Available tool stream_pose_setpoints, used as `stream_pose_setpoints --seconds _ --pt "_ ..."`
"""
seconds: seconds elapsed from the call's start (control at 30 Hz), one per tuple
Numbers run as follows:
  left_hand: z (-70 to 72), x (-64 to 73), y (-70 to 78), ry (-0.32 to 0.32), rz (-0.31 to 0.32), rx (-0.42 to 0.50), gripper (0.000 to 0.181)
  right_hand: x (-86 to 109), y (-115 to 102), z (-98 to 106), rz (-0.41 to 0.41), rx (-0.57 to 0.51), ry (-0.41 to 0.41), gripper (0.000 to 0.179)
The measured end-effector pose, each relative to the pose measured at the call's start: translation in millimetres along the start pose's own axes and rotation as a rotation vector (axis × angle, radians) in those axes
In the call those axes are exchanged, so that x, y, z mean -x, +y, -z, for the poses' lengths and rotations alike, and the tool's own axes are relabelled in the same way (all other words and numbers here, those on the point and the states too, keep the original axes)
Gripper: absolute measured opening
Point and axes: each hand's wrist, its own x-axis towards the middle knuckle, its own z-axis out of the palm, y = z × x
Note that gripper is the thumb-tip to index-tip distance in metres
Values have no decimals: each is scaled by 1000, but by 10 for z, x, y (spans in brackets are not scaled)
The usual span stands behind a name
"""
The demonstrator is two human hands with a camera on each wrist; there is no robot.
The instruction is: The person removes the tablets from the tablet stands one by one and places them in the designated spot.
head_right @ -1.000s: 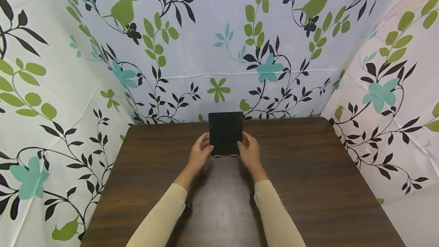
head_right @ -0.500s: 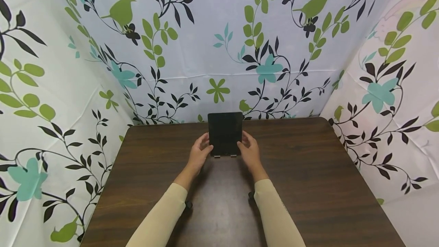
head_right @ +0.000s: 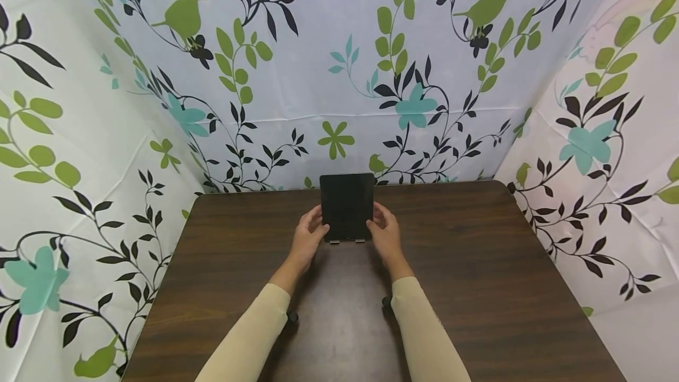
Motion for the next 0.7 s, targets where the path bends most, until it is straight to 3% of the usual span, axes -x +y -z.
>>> stream_pose_setpoints --seconds 0.4,0.7 --pt "-28 13 -24 34 3 33 58 -42 87 4 16 -66 -2 57" --pt "-71 18 -30 49 15 59 56 -219 449 23 49 -64 30 58"
